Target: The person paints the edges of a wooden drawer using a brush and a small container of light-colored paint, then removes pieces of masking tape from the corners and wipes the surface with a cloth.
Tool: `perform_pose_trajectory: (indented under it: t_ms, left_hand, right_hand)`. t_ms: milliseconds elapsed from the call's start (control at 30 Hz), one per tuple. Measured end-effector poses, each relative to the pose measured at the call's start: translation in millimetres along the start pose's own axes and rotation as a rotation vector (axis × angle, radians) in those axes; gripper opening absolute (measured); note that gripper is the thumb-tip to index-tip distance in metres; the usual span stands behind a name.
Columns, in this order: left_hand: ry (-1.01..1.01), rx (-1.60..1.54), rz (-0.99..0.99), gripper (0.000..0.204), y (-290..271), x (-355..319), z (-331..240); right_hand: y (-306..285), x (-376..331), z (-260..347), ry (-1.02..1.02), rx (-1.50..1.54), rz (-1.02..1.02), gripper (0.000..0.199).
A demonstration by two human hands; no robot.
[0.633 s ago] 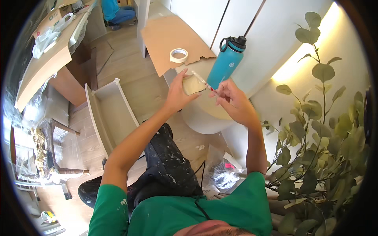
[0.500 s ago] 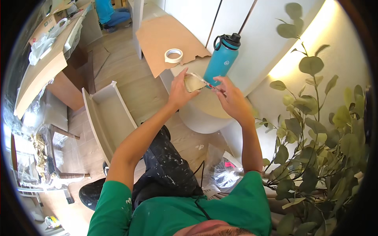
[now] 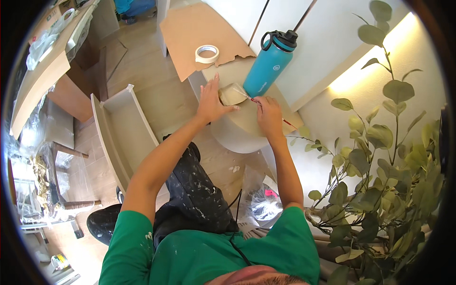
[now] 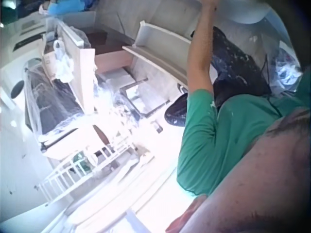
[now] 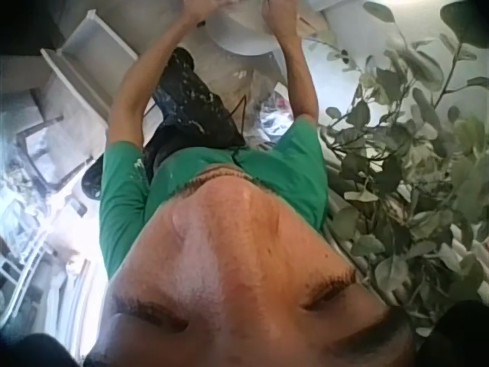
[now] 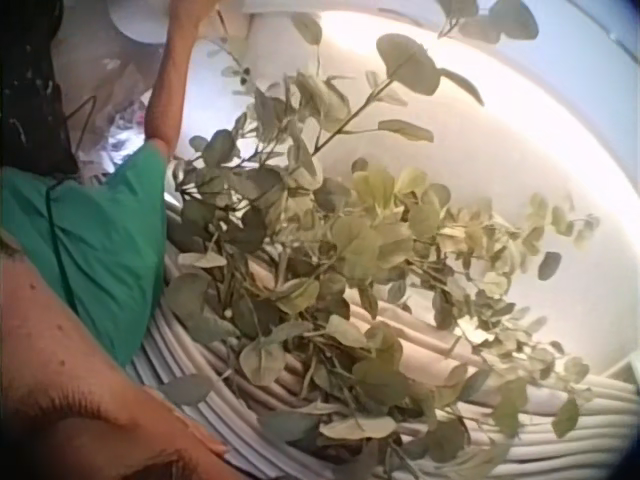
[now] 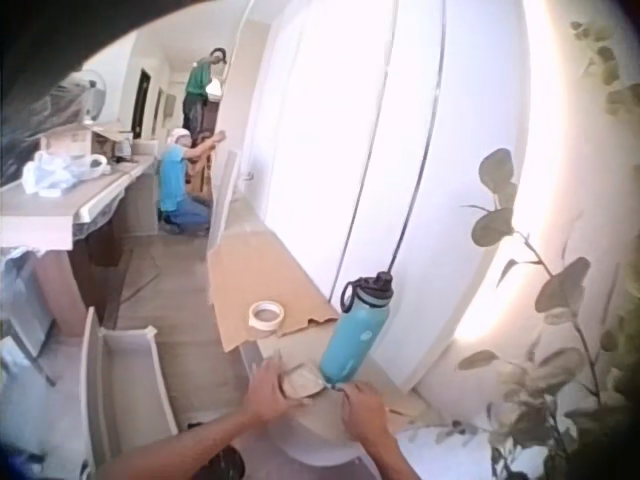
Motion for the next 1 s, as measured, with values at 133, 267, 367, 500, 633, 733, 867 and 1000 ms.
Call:
perform_pose_trajectory:
  t_ms: [133,267,367,500,633,733,867,1000]
  left_hand:
    - [0.075,-0.133,-0.088,0.139,-37.7,-4.1,9.4]
    - [0.065,-0.124,-0.122,0.128,-95.6,-18.2,23.2]
    - [0.058,-0.040,-0.154,0.115,-149.5,-41.7,19.8]
    - [0.027,0.046,-0.226,0.093,-224.9,-92.5,15.5]
    - [0.023,0.115,-0.257,0.066,-303.1,-163.2,15.6]
    - [-0.161,0.058,-0.370,0.050,-358.9,-232.6,38.9]
    - [-0.379,-0.052,-0.557,0.040,-389.1,-308.7,58.5]
    - [-0.549,-0.138,-0.565,0.039,-395.6,-319.5,43.6]
  right_hand:
    - [12.1,-8.6,6.9,0.028,-0.029,0.059,0.028]
    - [22.2,-15.1,-1.2,0.032,-0.031,0.023,0.031]
    - [27.6,-14.7,0.7,0.033,-0.002,-0.010,0.035]
    - [23.1,-14.9,10.5,-0.021,-0.015,-0.131,0.043]
    - [-8.6,-18.9,42.2,-0.092,-0.065,-0.321,0.039]
    - [-15.7,-1.9,112.0,-0.200,0.268,-0.334,0.031]
    - [29.7,45.0,227.2,-0.351,0.612,-0.025,0.021]
    - [182.5,107.3,294.1,-0.093,0.952,0.395,0.017]
Point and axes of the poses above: each hand's wrist, its own x-axis towards the middle knuckle, its own y-axis out of the palm, z = x × y, the point moved 3 cm from there along x, towards the middle knuckle, and after that the axes turned 9 degrees about -x, right-handed, at the moved point
